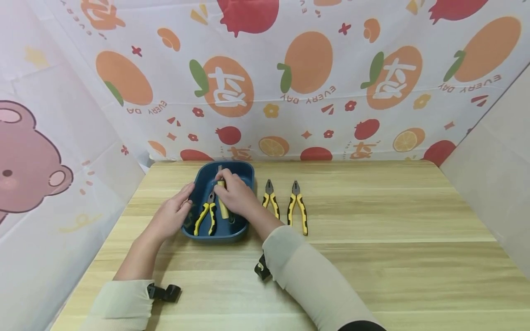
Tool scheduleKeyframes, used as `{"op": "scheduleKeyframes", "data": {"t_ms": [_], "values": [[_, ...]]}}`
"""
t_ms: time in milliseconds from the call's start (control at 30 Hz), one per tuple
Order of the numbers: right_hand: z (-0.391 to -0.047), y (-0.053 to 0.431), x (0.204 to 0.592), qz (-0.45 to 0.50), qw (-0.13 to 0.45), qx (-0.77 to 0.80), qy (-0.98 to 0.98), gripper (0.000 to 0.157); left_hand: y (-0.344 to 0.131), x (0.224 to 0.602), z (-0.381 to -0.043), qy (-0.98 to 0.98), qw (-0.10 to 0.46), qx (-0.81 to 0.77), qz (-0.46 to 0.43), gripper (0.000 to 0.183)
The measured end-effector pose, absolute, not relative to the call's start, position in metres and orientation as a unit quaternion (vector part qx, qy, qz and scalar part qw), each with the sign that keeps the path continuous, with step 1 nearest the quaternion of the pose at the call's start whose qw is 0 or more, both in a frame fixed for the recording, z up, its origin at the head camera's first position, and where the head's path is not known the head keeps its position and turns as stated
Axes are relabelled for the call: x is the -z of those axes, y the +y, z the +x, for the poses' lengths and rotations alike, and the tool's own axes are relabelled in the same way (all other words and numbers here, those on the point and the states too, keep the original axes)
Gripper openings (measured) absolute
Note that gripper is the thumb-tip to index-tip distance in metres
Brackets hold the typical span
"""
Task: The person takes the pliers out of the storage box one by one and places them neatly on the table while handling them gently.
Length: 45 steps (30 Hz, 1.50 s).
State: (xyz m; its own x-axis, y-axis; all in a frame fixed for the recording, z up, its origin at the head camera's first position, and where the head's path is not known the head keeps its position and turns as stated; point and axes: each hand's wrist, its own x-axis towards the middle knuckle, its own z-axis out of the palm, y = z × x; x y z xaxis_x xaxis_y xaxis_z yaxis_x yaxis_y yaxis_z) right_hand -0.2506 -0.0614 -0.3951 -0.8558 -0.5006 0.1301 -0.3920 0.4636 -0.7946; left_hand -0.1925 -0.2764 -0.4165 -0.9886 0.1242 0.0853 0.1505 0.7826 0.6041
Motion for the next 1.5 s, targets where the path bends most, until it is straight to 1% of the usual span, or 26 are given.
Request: {"op": "scheduleKeyframes", "data": {"t_ms": [167, 367, 467, 567, 667, 767, 867, 1033, 1200, 1367, 1500], "values": [[-0.252, -0.056, 0.390, -0.254, 0.071, 0.520, 0.813, 0.024, -0.275, 0.415, -0.192, -0.943, 0.017, 0.325, -0.068, 0.054], [-0.249, -0.049, 0.376, -0.257, 0.058, 0.564, 0.783, 0.030, -0.275, 0.414, -0.192, -0.943, 0.014, 0.325, -0.065, 0.053], [-0.249, -0.040, 0.368, -0.243, 0.059, 0.599, 0.761, 0.040, -0.275, 0.414, -0.192, -0.944, 0.013, 0.323, -0.064, 0.053], [-0.252, -0.027, 0.364, -0.218, 0.057, 0.624, 0.748, 0.055, -0.275, 0.414, -0.192, -0.944, 0.012, 0.323, -0.064, 0.053], [-0.257, -0.008, 0.366, -0.181, 0.057, 0.618, 0.763, 0.069, -0.275, 0.415, -0.193, -0.945, 0.013, 0.321, -0.067, 0.053], [-0.264, 0.013, 0.372, -0.146, 0.063, 0.586, 0.795, 0.077, -0.276, 0.415, -0.193, -0.946, 0.015, 0.318, -0.068, 0.054], [-0.268, 0.034, 0.382, -0.122, 0.065, 0.549, 0.824, 0.080, -0.278, 0.416, -0.194, -0.946, 0.017, 0.317, -0.069, 0.054], [-0.271, 0.069, 0.400, -0.097, 0.045, 0.509, 0.854, 0.081, -0.278, 0.417, -0.195, -0.945, 0.015, 0.319, -0.072, 0.054], [-0.274, 0.100, 0.417, -0.064, 0.032, 0.468, 0.881, 0.079, -0.278, 0.418, -0.194, -0.945, 0.015, 0.319, -0.070, 0.054], [-0.275, 0.123, 0.427, -0.034, 0.045, 0.434, 0.899, 0.078, -0.278, 0.418, -0.195, -0.945, 0.016, 0.318, -0.069, 0.054], [-0.273, 0.132, 0.431, -0.019, 0.056, 0.411, 0.910, 0.080, -0.277, 0.419, -0.195, -0.944, 0.017, 0.321, -0.070, 0.054]]}}
